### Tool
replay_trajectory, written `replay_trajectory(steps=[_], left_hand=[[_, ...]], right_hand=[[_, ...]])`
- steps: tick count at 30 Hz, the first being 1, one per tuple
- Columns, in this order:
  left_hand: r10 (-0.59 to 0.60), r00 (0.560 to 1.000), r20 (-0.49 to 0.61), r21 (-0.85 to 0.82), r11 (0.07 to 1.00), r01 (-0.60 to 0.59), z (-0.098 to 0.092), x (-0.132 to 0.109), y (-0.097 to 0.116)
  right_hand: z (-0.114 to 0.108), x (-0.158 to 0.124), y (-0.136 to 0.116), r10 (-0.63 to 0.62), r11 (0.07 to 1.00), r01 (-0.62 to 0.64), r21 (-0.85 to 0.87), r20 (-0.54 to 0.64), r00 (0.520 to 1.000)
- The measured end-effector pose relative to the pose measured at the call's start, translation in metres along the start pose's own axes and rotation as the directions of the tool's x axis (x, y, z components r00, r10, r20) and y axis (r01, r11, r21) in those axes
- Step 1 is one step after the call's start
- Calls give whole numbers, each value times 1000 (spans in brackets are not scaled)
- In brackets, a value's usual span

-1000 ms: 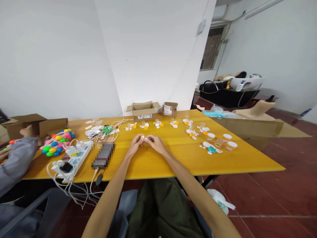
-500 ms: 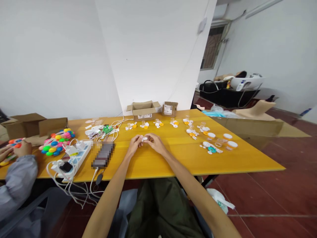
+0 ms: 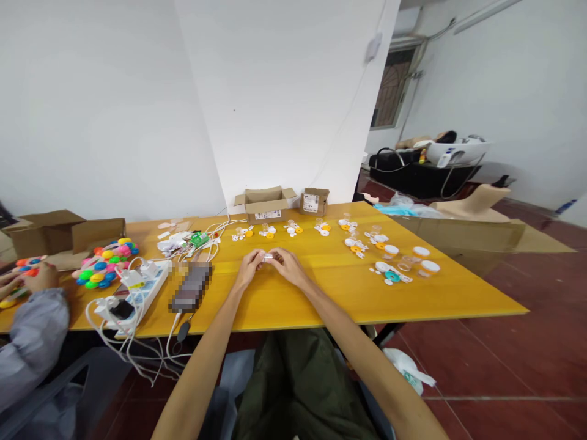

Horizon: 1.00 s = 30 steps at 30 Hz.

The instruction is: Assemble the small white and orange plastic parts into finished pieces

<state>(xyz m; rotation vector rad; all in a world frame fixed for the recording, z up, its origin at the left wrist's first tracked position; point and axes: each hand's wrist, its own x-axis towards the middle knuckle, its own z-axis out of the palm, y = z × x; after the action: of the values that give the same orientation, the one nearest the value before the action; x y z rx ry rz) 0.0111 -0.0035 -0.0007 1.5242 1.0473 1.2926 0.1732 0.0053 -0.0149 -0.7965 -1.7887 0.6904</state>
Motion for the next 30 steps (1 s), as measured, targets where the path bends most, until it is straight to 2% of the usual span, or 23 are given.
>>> replay_trajectory(steps=[6, 10, 13, 18, 22, 26, 30], left_hand=[[-42, 999, -20, 12, 999, 42, -1, -1, -2], [-69, 997, -35, 19, 997, 70, 0, -1, -1], [-76, 996, -45, 22, 997, 77, 1, -1, 1], [-38, 997, -63, 22, 999, 40, 3, -2, 6], [-15, 999, -48, 31, 999, 16, 4, -3, 9], [-20, 998, -54, 34, 999, 22, 4, -2, 8], [-60, 996, -60, 24, 998, 62, 4, -1, 5]], right_hand=[[-2, -3, -2, -138, 988, 138, -75, 5, 990], [-2, -3, -3, -175, 981, 176, -76, 19, 984], [1, -2, -2, -123, 992, 123, -3, 19, 992], [8, 3, 4, 94, 979, -99, 180, 38, 995], [9, 4, 8, 171, 965, -169, 200, 6, 985], [6, 3, 5, 141, 977, -148, 153, 55, 988], [3, 0, 1, 4, 998, -4, 56, 1, 1000]])
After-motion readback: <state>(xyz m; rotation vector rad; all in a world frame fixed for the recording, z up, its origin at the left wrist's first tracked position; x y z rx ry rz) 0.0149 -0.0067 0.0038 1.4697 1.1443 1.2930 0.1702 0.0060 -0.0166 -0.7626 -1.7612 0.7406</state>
